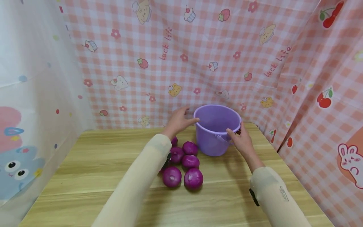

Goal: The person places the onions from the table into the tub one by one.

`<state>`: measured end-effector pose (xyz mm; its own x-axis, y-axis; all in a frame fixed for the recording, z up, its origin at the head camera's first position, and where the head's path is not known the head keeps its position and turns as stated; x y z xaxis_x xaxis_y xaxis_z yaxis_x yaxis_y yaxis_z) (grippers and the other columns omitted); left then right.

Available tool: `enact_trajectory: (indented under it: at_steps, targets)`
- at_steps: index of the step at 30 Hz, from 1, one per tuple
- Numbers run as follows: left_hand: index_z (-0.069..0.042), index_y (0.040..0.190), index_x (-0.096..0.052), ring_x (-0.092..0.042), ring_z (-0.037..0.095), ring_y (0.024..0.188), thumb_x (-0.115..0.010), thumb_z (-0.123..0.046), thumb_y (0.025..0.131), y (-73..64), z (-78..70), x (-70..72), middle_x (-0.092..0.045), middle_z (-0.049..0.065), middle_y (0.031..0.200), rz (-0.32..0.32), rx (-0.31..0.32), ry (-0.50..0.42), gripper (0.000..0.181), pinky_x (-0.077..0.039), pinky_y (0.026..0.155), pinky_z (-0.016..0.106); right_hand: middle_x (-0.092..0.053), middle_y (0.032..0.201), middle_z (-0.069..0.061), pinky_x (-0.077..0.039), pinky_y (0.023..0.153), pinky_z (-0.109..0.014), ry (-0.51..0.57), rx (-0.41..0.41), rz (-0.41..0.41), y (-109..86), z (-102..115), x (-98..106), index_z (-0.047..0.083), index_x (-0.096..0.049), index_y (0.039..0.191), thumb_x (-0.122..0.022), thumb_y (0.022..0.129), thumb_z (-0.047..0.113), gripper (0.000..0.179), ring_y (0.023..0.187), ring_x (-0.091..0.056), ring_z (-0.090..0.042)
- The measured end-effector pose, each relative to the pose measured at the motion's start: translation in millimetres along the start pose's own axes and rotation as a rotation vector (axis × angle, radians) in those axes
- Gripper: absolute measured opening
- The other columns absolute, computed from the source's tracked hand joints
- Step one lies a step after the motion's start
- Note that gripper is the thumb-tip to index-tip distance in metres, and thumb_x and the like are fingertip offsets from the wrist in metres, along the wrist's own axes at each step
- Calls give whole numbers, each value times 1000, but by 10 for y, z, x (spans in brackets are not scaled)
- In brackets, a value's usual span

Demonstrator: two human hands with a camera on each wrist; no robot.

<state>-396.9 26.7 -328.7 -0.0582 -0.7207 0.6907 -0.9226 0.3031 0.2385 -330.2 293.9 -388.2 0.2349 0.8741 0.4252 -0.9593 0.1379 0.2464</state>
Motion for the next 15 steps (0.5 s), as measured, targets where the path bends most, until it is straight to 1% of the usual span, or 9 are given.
enact_trajectory:
  at_steps: [4, 7, 11, 15]
  targets:
    - [-6, 148, -43, -51, 30, 128, -74, -46, 87, -54, 54, 36, -52, 16, 143, 11, -9, -15, 80, -44, 106, 45, -36, 149, -31, -51, 96, -49, 4, 1, 4, -7, 16, -2, 3, -15, 158, -58, 101, 28, 76, 135, -41, -42]
    - [-6, 147, -44, -51, 32, 127, -75, -45, 86, -109, 106, 68, -52, 17, 142, 18, -2, -31, 78, -45, 103, 48, -35, 149, -32, -52, 95, -48, 13, -3, 8, -19, 26, -5, 3, -14, 158, -58, 101, 27, 75, 135, -41, -43]
    - [-8, 147, -45, -51, 32, 128, -75, -48, 85, -183, 189, 125, -51, 17, 143, 23, 16, -48, 80, -45, 103, 49, -33, 150, -32, -51, 96, -48, 24, -5, 7, -34, 33, -12, 3, -12, 158, -58, 101, 26, 76, 135, -40, -43]
    - [-11, 148, -45, -49, 31, 129, -73, -53, 85, -232, 315, 169, -50, 16, 145, 30, 37, -77, 81, -43, 105, 50, -31, 151, -32, -50, 97, -49, 37, -7, 7, -40, 32, -13, 4, -9, 158, -57, 101, 27, 78, 137, -39, -43]
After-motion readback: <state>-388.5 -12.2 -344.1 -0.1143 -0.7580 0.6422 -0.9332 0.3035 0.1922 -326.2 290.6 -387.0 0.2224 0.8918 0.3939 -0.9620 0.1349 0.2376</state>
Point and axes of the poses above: each hand's wrist, its own y-axis towards the middle knuckle, its own x-axis out of the back of the hand, z = x × y, the point moved 2 cm from there along y, towards the middle knuckle
